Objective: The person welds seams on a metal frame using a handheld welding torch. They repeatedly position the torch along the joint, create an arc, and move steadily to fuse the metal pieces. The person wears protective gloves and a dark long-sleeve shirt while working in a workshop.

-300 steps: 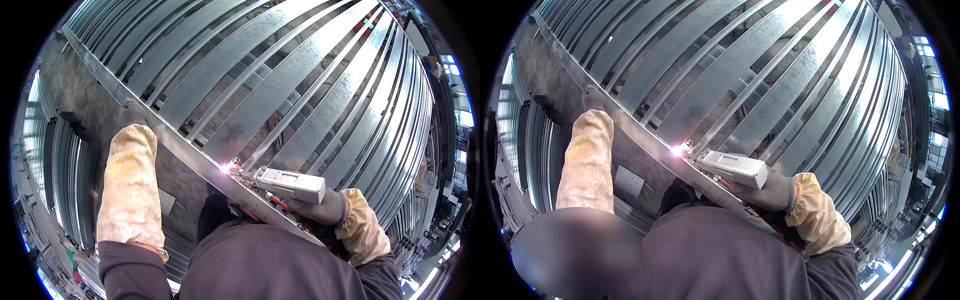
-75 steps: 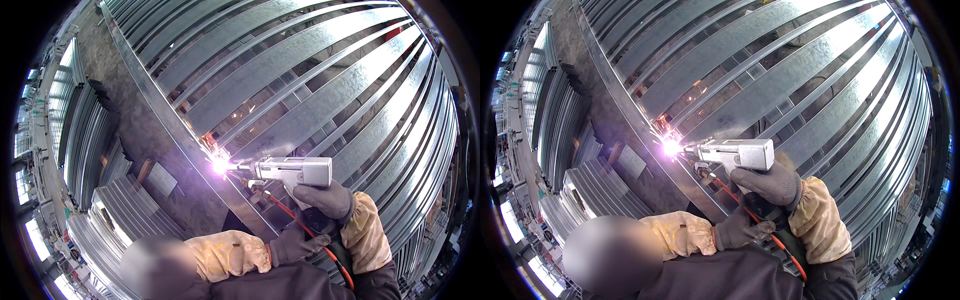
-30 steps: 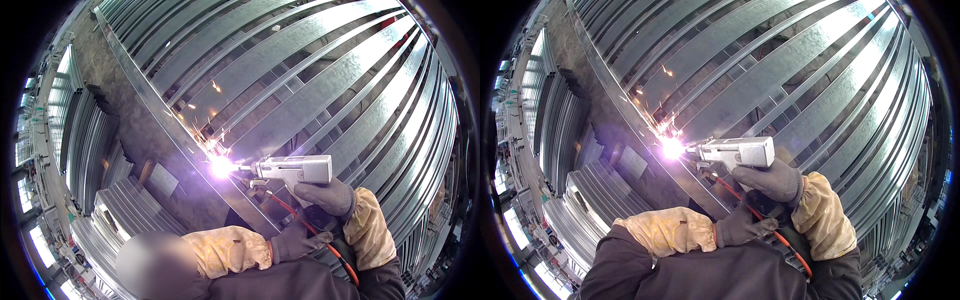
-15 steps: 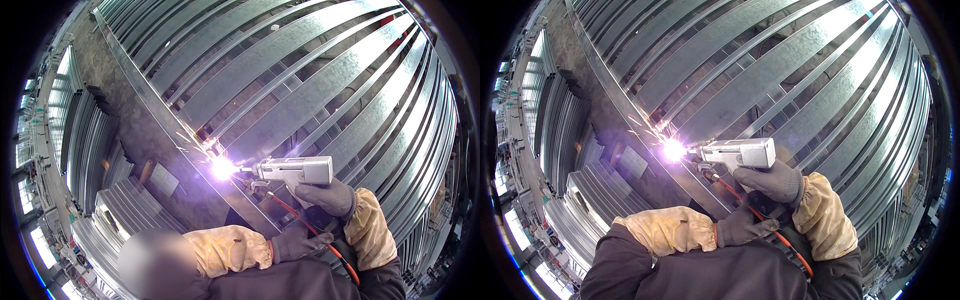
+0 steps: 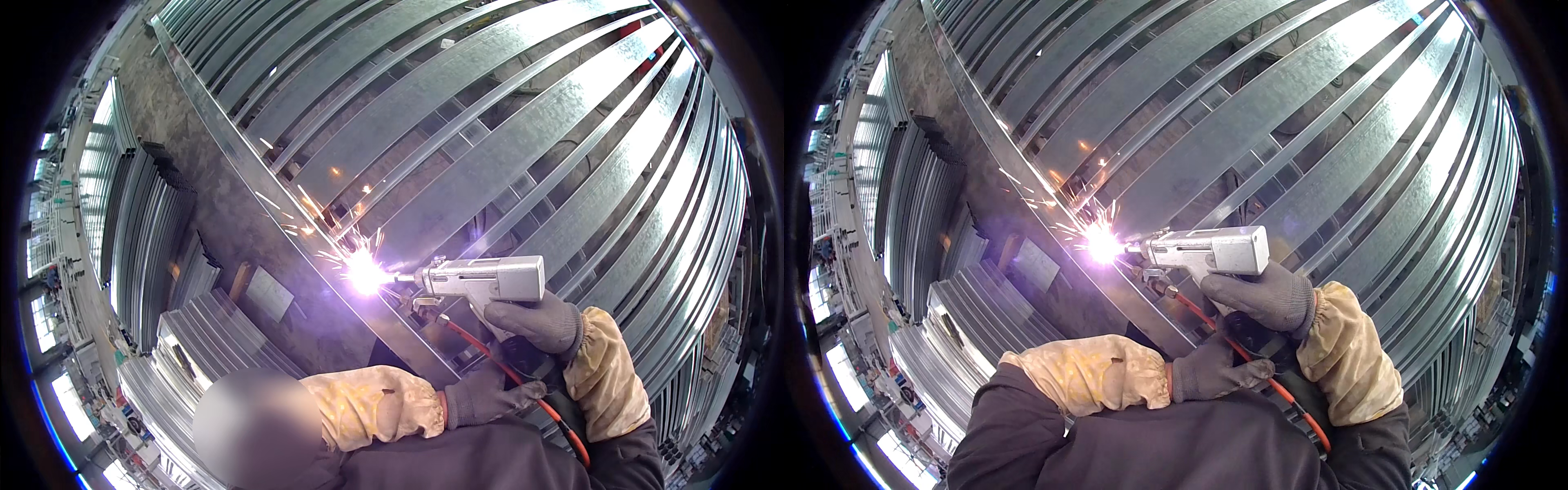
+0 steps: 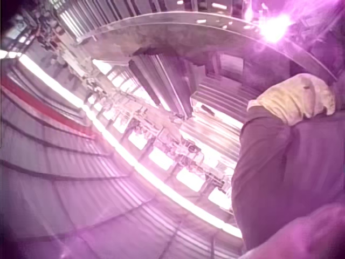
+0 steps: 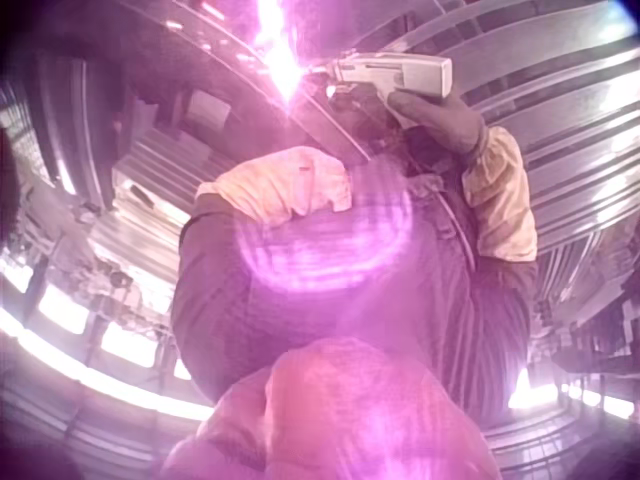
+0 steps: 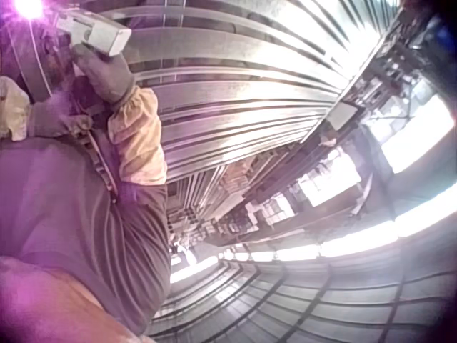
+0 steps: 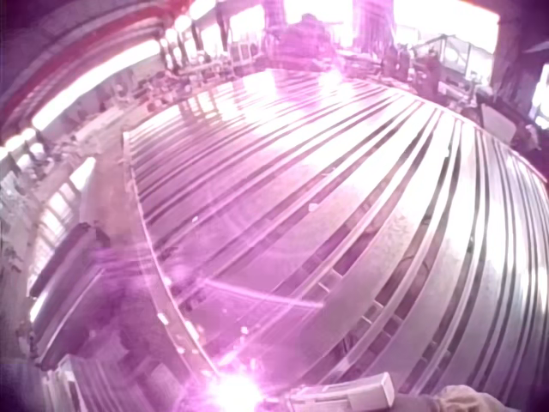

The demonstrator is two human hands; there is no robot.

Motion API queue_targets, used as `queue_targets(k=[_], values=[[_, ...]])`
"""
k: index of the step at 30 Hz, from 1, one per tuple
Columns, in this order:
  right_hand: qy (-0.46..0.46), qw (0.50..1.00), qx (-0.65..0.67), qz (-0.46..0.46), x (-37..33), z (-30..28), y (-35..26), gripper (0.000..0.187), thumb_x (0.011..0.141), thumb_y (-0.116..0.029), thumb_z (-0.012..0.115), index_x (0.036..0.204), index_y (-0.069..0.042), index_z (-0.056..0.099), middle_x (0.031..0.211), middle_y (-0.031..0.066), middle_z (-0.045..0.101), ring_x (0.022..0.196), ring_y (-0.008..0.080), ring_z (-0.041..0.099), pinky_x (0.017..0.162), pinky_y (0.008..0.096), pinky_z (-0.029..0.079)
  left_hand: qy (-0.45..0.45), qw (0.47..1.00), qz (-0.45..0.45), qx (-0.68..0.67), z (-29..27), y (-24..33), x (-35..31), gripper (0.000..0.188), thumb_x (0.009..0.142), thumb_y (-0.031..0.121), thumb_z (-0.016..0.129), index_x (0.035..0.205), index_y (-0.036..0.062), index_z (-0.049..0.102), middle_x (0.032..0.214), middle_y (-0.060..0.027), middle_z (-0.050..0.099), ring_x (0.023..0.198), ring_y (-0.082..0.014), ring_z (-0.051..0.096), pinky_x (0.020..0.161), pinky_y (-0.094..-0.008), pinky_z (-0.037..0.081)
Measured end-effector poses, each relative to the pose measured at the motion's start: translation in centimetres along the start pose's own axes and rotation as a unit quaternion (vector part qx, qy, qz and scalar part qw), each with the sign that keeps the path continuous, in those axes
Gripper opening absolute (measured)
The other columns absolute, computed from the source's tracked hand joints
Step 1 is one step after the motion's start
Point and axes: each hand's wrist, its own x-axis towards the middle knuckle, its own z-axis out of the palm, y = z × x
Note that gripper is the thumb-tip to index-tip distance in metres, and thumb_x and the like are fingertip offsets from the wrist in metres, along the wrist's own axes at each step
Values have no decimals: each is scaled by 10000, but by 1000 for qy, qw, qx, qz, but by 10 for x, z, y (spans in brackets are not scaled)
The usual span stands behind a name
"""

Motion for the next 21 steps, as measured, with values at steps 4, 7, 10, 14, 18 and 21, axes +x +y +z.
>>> queue_targets(k=[4, 7, 10, 14, 18, 21], values=[[-3, 1000, -1, -10, -1, 0, 1, 382, 898, -232, 604, 1212, -20, 549, 978, 13, 594, 861, 87, 527, 736, 250, 449, -15, 999, -8, -49, 0, -8, 0, 198, 885, 166, 645, 953, -9, 582, 799, -20, 602, 709, -96, 548, 612, -254, 454], [-3, 999, 16, -29, -1, 1, 2, 383, 896, -228, 611, 1220, -30, 555, 955, -1, 601, 819, 73, 536, 692, 243, 460, -39, 999, -8, -26, -2, -7, 3, 185, 889, 170, 640, 940, 3, 578, 793, -13, 594, 701, -88, 541, 604, -246, 447], [-3, 999, 22, -31, -2, 2, 2, 391, 894, -231, 614, 1224, -31, 553, 958, -1, 599, 825, 76, 536, 703, 247, 462, -44, 999, 17, -15, -2, -10, 5, 169, 891, 164, 637, 924, 10, 575, 776, -7, 586, 687, -80, 534, 593, -242, 443], [-8, 1000, 11, 8, -5, -3, 3, 393, 892, -236, 619, 1222, -34, 553, 941, -5, 592, 837, 76, 525, 716, 244, 452, -46, 997, 4, -67, 1, -12, 5, 164, 890, 163, 636, 904, 13, 570, 758, -1, 579, 680, -79, 525, 593, -244, 441], [-8, 1000, 15, 10, -8, -1, 1, 394, 889, -247, 626, 1214, -36, 555, 919, -10, 583, 815, 72, 509, 698, 238, 442, -63, 997, -5, -47, -1, -14, 6, 169, 891, 169, 637, 888, 16, 568, 754, 3, 578, 675, -77, 519, 592, -242, 441], [-8, 999, 29, 25, -10, 0, -1, 395, 890, -255, 629, 1212, -38, 555, 914, -12, 579, 806, 69, 502, 690, 238, 439, -68, 998, 6, -10, -3, -19, 9, 177, 895, 179, 634, 886, 14, 571, 754, -6, 584, 668, -73, 525, 588, -239, 440]])
